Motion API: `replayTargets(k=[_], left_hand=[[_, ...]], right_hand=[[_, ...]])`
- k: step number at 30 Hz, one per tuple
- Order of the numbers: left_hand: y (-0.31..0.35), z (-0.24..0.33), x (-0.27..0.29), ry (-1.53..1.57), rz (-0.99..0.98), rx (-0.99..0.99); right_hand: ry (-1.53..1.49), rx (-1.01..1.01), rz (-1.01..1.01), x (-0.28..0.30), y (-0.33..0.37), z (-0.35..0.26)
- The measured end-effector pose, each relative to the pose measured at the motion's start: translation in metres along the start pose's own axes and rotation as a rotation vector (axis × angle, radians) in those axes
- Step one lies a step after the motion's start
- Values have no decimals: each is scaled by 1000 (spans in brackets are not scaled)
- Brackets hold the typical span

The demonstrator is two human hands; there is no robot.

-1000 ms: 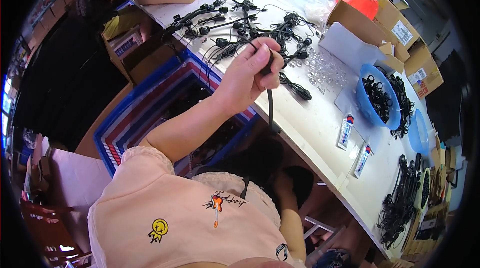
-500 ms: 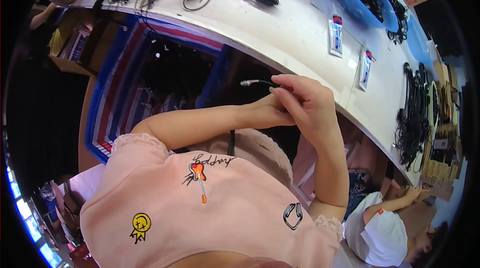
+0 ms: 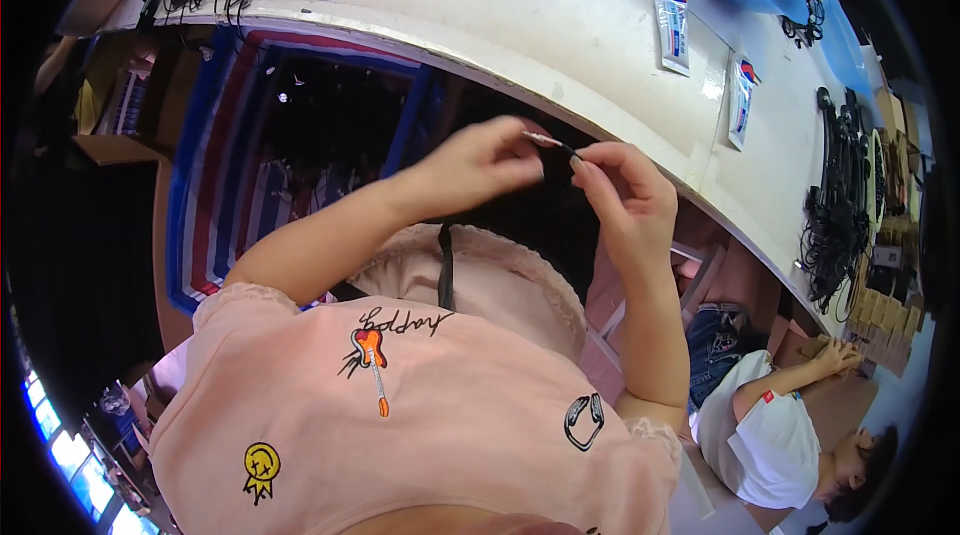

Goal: The person assembles small electronic components by applying adhesive from a tube to plastic parts and connecting wires and connectors by hand.

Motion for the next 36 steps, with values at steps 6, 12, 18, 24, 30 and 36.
replayTargets(k=[6,12,18,24,30,36], left_hand=[[14,31,11,169,-77,256],[19,42,1,8,-78,223],[20,55,-1,-77,-14,96],[21,54,2,-122,-2,50],[21,53,5,-211,-12,71],[19,60,2,-316,-45,45]], right_hand=[[339,243,-3,5,11,-24],[231,207,-123,1,10,-27],[-42,-311,-408,-21,3,-7],[-49,-374,-504,-30,-1,0],[-1,-303,-435,-31,-3,0],[15,-232,-335,-26,-3,-7]])
Point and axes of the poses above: each hand's wrist, its own y-axis away from the middle knuckle, its own x-axis out of the back of the hand, z = x × y, the point moved 9 cm from there along -y, towards the middle knuckle, and after that the axes turned 10 degrees about y, right-handed, at the moved point
